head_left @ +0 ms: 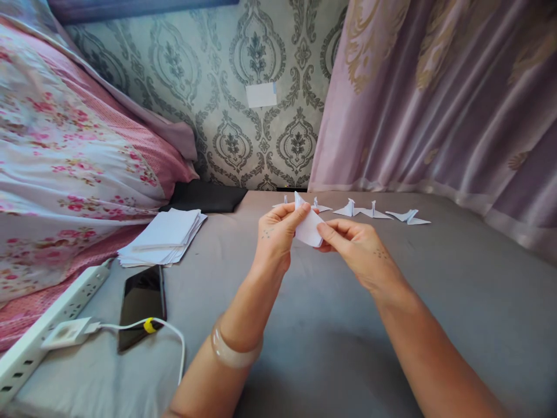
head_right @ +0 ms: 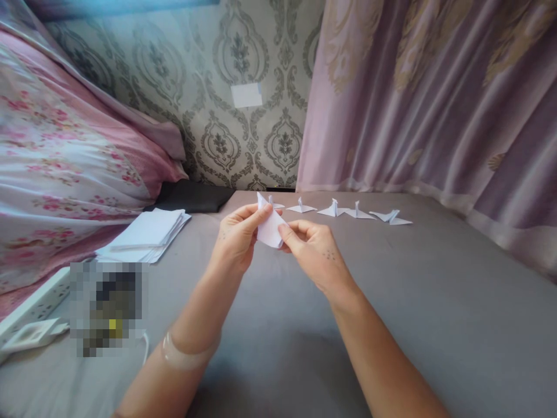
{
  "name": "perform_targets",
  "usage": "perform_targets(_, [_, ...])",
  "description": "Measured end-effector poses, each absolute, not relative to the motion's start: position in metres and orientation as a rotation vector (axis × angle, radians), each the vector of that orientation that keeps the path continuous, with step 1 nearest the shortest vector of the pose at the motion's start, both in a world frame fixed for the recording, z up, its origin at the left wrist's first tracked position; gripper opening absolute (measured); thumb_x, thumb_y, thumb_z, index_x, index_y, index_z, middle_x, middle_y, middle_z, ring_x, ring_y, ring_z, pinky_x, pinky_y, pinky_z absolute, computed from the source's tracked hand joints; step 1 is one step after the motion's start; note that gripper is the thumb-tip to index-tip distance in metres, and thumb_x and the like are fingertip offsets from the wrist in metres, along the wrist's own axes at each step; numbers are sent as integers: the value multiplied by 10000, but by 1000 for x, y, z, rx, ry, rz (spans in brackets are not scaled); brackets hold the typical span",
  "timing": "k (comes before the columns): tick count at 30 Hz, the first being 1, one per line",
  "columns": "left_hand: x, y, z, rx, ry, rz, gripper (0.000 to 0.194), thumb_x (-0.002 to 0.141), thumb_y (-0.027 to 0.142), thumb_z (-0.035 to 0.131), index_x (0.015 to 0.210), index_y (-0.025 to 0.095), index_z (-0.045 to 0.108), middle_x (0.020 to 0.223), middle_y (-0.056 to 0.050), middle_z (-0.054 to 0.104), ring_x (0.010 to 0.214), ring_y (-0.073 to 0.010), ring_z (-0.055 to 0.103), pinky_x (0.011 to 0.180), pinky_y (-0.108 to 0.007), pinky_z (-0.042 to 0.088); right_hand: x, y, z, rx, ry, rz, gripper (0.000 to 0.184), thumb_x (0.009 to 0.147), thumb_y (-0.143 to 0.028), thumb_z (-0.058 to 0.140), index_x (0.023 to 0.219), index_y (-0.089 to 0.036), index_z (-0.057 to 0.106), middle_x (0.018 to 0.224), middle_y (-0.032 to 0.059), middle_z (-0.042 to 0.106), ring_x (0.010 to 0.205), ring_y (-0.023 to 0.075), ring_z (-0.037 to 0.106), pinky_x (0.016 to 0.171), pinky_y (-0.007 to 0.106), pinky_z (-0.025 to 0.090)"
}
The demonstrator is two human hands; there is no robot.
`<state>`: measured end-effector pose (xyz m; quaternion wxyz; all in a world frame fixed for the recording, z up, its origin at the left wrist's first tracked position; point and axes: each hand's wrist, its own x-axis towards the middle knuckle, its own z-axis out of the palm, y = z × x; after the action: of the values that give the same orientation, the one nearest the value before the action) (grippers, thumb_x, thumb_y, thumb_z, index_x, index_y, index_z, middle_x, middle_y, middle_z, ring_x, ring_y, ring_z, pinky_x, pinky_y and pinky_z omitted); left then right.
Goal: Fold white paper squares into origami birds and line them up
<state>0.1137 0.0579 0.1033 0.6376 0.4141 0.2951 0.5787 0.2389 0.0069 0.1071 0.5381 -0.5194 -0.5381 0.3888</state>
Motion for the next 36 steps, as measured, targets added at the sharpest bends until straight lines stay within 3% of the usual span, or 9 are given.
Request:
perform_targets(5, [120,61,95,910,688,1281,233,656,249,793,779,123,640,732,-39,696,617,-102,601,623,-241,469,254,17,100,-1279,-1258,891,246,741,-418,698,781,-183,753,695,14,672,684,137,606,688,303,528])
perform_targets(9, [117,63,93,1034,723,1125,329,586,115,797,830,156,581,670,11,648,673,-120,624,714,-285,491,271,19,96,-1308,-1079,839,289,653,-431,760,771,-168,736,752,36,703,693,151,622,668,311,523])
perform_targets(13, [117,60,87,1295,717,828,246,582,156,796,795,146,673,642,5,635,608,-101,576,605,-231,416,283,8,93,-1363,-1276,717,259,676,-418,731,720,-163,722,683,18,682,621,131,584,613,280,482])
perform_targets(16, [121,52,80,1408,695,684,214,582,283,827,695,143,711,613,-6,638,554,-93,523,532,-220,353,290,-6,88,-1402,-1401,707,232,729,-409,697,753,-183,743,729,20,708,666,142,607,641,279,481])
perform_targets(21, [124,31,65,1240,707,896,251,605,356,837,676,143,725,659,-18,670,627,-106,552,639,-238,400,292,-28,67,-1283,-1133,912,375,741,-463,716,997,-188,722,948,61,733,816,159,653,771,319,520])
perform_targets(24, [119,21,50,1171,730,953,228,633,350,825,674,149,725,654,-12,662,637,-105,538,654,-237,394,287,-38,51,-1284,-1130,892,373,692,-438,769,947,-170,728,881,64,730,783,166,650,784,339,521])
perform_targets(29, [114,9,25,1186,707,930,258,686,351,798,657,141,650,639,7,613,639,-95,523,668,-233,399,283,-48,34,-1368,-1188,829,281,721,-445,738,802,-176,729,736,30,698,713,157,618,687,295,496])
perform_targets(33, [115,1,14,1298,707,1048,283,722,319,788,842,180,572,751,22,598,693,-96,547,671,-220,429,283,-55,29,-1417,-1232,851,270,751,-444,708,794,-177,711,769,31,702,715,159,622,682,291,485])
perform_targets(36, [113,-5,7,1492,692,1146,247,772,300,750,897,191,569,847,1,604,796,-115,574,770,-247,466,278,-62,28,-1448,-1286,794,219,783,-410,688,789,-192,704,770,16,694,721,148,622,696,276,479])
